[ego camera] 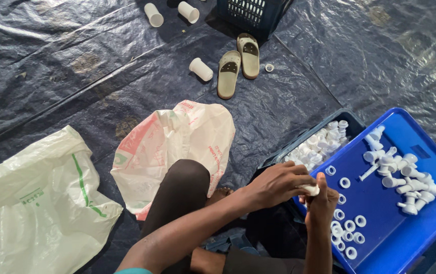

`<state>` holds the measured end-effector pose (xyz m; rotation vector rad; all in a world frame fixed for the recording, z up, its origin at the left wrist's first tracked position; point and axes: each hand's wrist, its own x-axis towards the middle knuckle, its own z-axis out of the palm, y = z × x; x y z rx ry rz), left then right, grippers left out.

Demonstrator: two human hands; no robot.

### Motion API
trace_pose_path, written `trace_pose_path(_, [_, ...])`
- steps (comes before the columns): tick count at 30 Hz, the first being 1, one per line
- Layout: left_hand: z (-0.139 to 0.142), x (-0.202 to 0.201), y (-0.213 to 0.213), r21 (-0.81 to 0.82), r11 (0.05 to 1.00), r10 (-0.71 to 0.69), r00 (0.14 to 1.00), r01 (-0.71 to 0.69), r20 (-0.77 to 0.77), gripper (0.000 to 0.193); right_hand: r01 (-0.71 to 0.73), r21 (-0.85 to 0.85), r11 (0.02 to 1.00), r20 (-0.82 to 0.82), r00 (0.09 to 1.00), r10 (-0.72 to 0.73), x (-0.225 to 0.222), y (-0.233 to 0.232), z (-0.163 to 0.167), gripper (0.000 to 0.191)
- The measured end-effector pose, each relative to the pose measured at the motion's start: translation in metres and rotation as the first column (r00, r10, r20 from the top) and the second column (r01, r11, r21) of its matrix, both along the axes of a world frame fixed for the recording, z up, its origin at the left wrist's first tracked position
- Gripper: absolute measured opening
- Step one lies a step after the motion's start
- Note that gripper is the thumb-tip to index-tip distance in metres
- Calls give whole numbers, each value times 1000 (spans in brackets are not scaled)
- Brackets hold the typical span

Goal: The person sits on a tarp and assembles small white plastic components by hand. They pick up parts from a blue tray, fit them together, and place the assembled units back into the tray.

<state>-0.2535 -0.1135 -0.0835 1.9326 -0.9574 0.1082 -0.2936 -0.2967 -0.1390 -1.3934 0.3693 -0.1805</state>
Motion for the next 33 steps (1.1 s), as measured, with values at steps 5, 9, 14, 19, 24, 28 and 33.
trace_pose_path(5, [8,-1,0,-78,996,32,987,-45,-157,26,-52,-7,999,39,998,52,-1,-1,1,54])
trace_pose_path(9, [17,1,2,-152,980,94,970,-129,-222,30,-96,10,995,100,990,95,-1,4,5,47])
trace_pose_path(14, [19,4,6,-169,963,150,939,-210,-309,32,-104,-285,953,164,974,155,-5,11,25,42])
trace_pose_path(19, [16,5,3,-164,963,139,917,-213,-373,30,-78,-302,950,243,957,156,-5,14,43,35])
trace_pose_path(24, [11,3,2,-215,965,60,924,-151,-378,31,-73,-298,952,251,956,152,-5,6,31,31])
trace_pose_path(28, [8,1,0,-163,983,29,953,-82,-303,32,-67,-324,944,202,970,139,-5,-8,12,42])
trace_pose_path(33, [2,4,-5,-243,967,-3,950,-77,-313,42,-83,-88,993,221,970,100,-4,-10,2,48])
